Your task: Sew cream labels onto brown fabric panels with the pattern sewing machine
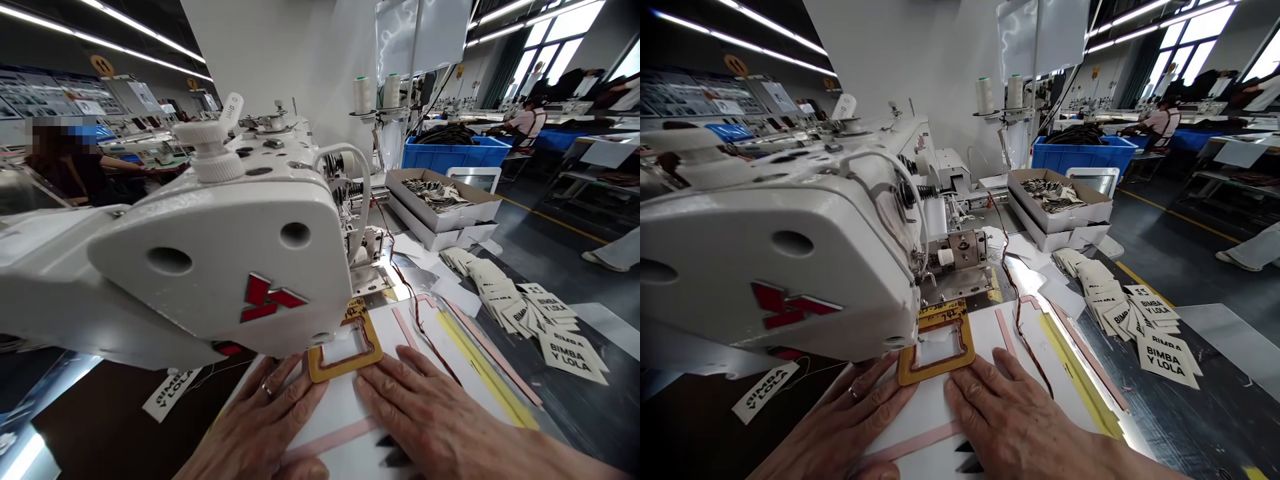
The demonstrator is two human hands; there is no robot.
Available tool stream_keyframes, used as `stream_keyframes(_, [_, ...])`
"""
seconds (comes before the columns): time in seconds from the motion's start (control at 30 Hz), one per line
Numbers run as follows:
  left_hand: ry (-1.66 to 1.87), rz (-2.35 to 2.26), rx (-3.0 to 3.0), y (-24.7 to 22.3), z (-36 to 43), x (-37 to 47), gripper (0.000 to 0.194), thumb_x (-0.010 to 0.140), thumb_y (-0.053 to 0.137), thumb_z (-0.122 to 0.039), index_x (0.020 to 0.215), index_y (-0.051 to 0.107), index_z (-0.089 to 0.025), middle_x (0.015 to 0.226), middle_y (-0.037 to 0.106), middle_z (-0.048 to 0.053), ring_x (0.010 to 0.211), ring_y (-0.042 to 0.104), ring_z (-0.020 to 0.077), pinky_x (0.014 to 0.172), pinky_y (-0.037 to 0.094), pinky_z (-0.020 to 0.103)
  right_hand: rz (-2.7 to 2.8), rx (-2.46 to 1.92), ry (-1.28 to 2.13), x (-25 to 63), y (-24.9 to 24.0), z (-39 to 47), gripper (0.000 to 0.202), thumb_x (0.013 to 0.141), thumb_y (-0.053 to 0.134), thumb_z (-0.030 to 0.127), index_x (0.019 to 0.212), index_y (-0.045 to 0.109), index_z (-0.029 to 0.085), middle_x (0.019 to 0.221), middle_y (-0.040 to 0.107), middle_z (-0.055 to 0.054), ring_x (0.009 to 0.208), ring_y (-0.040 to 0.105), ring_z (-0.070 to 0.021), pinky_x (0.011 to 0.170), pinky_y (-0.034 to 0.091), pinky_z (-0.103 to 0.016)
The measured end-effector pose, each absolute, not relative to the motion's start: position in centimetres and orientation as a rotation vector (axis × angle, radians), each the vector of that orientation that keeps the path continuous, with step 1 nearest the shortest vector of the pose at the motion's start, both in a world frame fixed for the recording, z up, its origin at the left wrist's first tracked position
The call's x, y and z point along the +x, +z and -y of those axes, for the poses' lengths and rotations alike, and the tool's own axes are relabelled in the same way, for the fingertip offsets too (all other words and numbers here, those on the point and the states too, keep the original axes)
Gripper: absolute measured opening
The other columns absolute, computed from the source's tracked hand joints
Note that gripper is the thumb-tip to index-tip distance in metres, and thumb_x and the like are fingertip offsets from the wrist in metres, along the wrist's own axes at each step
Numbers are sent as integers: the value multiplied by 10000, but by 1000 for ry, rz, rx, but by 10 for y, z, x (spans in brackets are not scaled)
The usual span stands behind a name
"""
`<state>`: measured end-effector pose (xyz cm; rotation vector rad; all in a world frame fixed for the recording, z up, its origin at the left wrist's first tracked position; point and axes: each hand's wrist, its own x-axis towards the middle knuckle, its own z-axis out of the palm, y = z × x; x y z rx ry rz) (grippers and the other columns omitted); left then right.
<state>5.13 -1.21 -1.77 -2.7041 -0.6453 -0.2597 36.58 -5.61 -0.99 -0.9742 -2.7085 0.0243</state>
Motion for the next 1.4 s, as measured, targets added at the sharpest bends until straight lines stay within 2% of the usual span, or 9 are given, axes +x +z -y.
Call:
stream_keyframes(0.17, [-196, 732, -2683, -12, 14, 55, 906, 1022, 483, -724, 1670, 284, -123, 1645, 458, 65, 1525, 428, 242, 1329, 55, 331, 2739, -1021, 138, 361, -16, 55, 739, 1023, 589, 572, 1558, 501, 70, 1584, 521, -190, 1471, 505, -346, 1184, 470, -517])
stream_keyframes(0.3, [-191, 704, -2677, -12, 15, 54, 923, 1012, 508, -723, 1686, 248, -149, 1615, 501, 50, 1488, 477, 254, 1298, 166, 329, 2742, -1000, 90, 365, -12, 59, 808, 995, 603, 657, 1537, 524, 64, 1563, 549, -190, 1447, 531, -343, 1162, 493, -488])
stream_keyframes(0.5, [-170, 690, -2697, -14, 12, 55, 918, 1008, 521, -725, 1679, 274, -149, 1631, 476, 48, 1484, 476, 254, 1319, 41, 329, 2764, -1007, 61, 366, -13, 59, 871, 951, 626, 723, 1513, 548, 62, 1555, 557, -196, 1430, 547, -354, 1126, 517, -483])
stream_keyframes(0.6, [-169, 693, -2695, -14, 12, 56, 899, 1019, 517, -696, 1681, 264, -144, 1644, 453, 50, 1489, 469, 259, 1317, 41, 335, 2764, -1036, 98, 363, -12, 58, 892, 963, 582, 747, 1534, 529, 63, 1582, 523, -199, 1459, 515, -352, 1149, 494, -502])
stream_keyframes(0.9, [-208, 737, -2690, -13, 15, 53, 938, 1016, 525, -698, 1704, 171, -169, 1613, 502, 48, 1440, 534, 257, 1239, 267, 320, 2681, -1046, 217, 363, -11, 56, 913, 970, 527, 775, 1560, 508, 79, 1563, 552, -199, 1486, 486, -338, 1210, 429, -527])
stream_keyframes(1.1, [-226, 765, -2742, -16, 15, 53, 889, 1028, 541, -648, 1705, 181, -198, 1625, 489, 51, 1456, 522, 258, 1245, 296, 334, 2710, -1053, 214, 362, -14, 58, 919, 975, 518, 775, 1572, 489, 78, 1591, 512, -202, 1488, 484, -352, 1204, 433, -553])
stream_keyframes(1.27, [-238, 805, -2750, -18, 16, 53, 820, 1038, 536, -653, 1684, 269, -224, 1609, 516, 27, 1452, 526, 251, 1278, 258, 367, 2620, -988, 32, 366, 0, 68, 737, 1019, 541, 684, 1427, 630, 77, 1426, 678, -184, 1299, 668, -316, 1147, 503, -481])
stream_keyframes(1.33, [-226, 826, -2792, -20, 18, 52, 789, 1041, 541, -651, 1668, 316, -228, 1618, 504, 38, 1471, 508, 253, 1278, 282, 387, 2573, -991, 22, 366, 11, 63, 680, 1032, 558, 641, 1408, 641, 80, 1404, 695, -182, 1274, 683, -302, 1131, 512, -457])
stream_keyframes(1.4, [-235, 870, -2832, -21, 19, 52, 749, 1049, 543, -631, 1657, 344, -242, 1628, 492, 46, 1485, 494, 259, 1283, 296, 413, 2571, -1000, 71, 364, 21, 50, 731, 1006, 567, 681, 1417, 634, 80, 1402, 696, -190, 1278, 677, -317, 1102, 525, -465])
